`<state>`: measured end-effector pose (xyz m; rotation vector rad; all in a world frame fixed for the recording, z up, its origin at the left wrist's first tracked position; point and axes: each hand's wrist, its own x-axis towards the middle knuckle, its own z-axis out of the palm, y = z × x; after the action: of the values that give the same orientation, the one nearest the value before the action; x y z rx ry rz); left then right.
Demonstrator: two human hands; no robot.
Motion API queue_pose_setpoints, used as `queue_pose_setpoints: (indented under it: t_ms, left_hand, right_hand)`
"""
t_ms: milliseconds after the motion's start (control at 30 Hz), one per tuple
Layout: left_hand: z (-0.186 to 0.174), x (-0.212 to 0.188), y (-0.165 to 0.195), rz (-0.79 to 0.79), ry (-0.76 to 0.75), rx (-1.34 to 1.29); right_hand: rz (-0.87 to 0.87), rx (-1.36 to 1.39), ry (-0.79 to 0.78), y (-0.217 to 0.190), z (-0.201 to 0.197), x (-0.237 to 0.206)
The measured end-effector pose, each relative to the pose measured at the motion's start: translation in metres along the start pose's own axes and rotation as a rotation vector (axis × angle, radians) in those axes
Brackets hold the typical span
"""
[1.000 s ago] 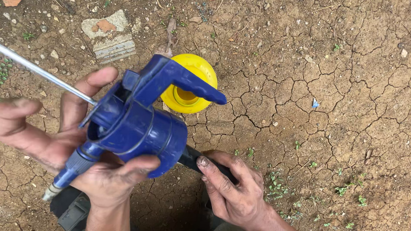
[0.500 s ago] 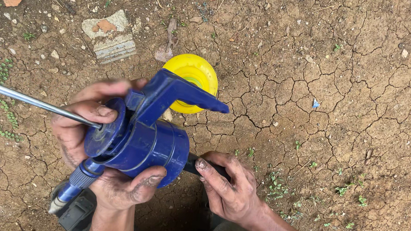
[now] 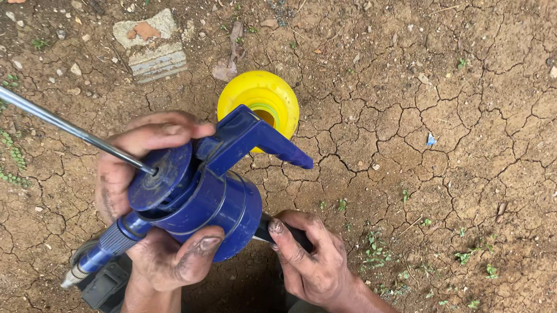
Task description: The person assembles a pump pressure garden sprayer, threading the pump handle and hose parts into the blue and yellow bottle body and tightening the pump lid. They then pump the handle repeatedly to pressurize the sprayer and spray liquid onto the soil and plants along a garden bed edge.
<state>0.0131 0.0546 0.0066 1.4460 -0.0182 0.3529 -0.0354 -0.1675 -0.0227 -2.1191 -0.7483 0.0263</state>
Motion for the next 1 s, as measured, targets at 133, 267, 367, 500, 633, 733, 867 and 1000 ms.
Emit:
queue_pose_setpoints:
  t_ms: [133, 267, 367, 500, 633, 733, 867, 1000]
  left_hand:
    - [-0.006, 0.010, 0.004, -0.007, -0.121, 0.159]
    - [-0.004, 0.017, 0.008, -0.094, -0.111, -0.025]
    - [-0.002, 0.018, 0.007, -0.116, -0.118, -0.107]
    - [0.000, 0.013, 0.001, -0.117, -0.023, -0.151]
    - [0.003, 0.006, -0.004, -0.121, 0.089, -0.305]
    - [0.004, 0.003, -0.006, -0.129, 0.131, -0.350]
    - [0.004, 0.006, -0.008, -0.116, 0.151, -0.354]
    - [0.008, 0.012, -0.011, -0.087, 0.122, -0.381]
  right_hand:
    - [-0.005, -0.017, 0.014, 0.000, -0.002, -0.001]
    - [-0.005, -0.032, 0.026, 0.000, -0.003, 0.000]
    - [0.018, -0.031, 0.029, -0.001, -0.003, 0.005]
    - [0.045, -0.016, 0.066, -0.006, -0.008, 0.016]
    - [0.052, -0.136, 0.002, -0.014, -0.022, 0.024]
    - [0.124, -0.072, -0.080, -0.021, -0.032, 0.026]
    - [0.409, 0.391, -0.161, -0.024, -0.042, 0.028]
    - [0.762, 0.986, -0.218, -0.024, -0.047, 0.035]
